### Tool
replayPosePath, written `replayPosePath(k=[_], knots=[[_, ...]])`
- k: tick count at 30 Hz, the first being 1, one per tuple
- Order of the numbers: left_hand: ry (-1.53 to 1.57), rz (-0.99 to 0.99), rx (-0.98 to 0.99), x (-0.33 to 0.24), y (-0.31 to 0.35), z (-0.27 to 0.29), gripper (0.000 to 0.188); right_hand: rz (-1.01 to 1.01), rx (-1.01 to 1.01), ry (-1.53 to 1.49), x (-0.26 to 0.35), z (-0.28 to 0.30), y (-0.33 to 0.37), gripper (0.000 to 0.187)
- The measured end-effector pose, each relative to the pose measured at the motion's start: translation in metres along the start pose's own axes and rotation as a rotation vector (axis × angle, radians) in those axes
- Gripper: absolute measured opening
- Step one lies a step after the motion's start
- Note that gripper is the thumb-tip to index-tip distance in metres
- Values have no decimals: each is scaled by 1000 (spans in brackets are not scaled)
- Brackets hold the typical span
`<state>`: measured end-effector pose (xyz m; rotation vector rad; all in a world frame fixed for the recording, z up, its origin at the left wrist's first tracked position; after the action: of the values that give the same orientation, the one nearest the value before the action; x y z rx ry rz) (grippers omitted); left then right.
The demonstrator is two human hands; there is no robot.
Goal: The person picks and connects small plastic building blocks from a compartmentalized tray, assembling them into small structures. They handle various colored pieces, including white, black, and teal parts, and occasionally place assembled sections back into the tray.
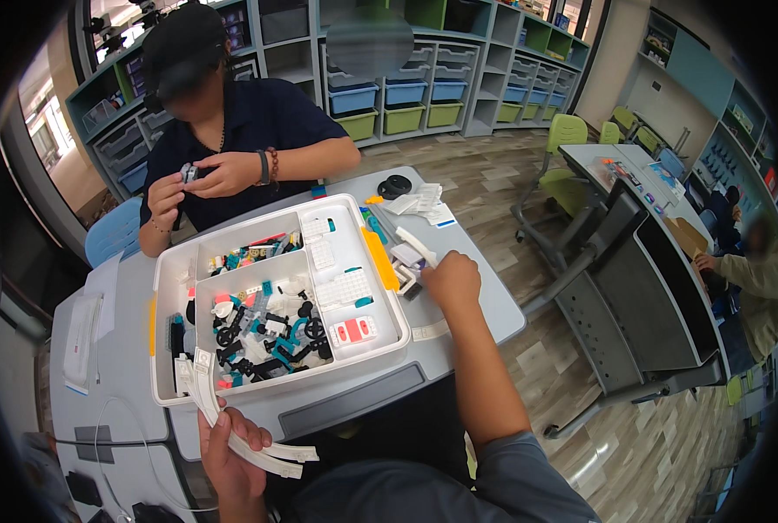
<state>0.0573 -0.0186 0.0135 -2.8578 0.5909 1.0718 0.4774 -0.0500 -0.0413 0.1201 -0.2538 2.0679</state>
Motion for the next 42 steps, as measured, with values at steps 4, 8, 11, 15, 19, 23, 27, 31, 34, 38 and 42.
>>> replayPosePath(k=[4,8,11,15,19,23,27,31,34,38,42], knots=[[32,17,13,-7,-1,3,19,-9,-105,-126,-16,9,-8,34],[109,37,60,-1,-6,0,19,125,-21,-516,-11,60,20,22],[144,48,126,5,-7,-5,25,417,416,-1057,24,87,74,13],[146,68,116,15,-8,-9,36,475,988,-1312,88,106,181,40],[114,39,-19,21,-5,-13,49,681,1059,-1214,130,89,222,45],[19,-27,113,24,-1,-1,48,876,746,-1009,136,96,229,33],[15,-26,-3,22,2,-11,40,1004,452,-1050,130,102,223,33],[1,-97,49,8,2,-5,32,639,168,-870,67,106,144,30],[-15,-53,37,4,-2,-4,25,242,-44,-237,-25,92,75,33],[28,55,52,7,-11,-2,25,681,149,-75,-95,57,66,49],[36,68,38,8,-14,-3,25,670,167,52,-110,58,79,60]])
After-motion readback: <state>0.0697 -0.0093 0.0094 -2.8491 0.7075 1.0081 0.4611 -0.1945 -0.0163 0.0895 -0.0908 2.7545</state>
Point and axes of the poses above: each hand's wrist, its own y-axis away from the middle knuckle, its own z-axis out of the back of the hand, x = y × z, the point moved 3 cm from there along -y, towards the middle knuckle, and after that the axes turned 11 degrees about y, right-handed, at the moved point
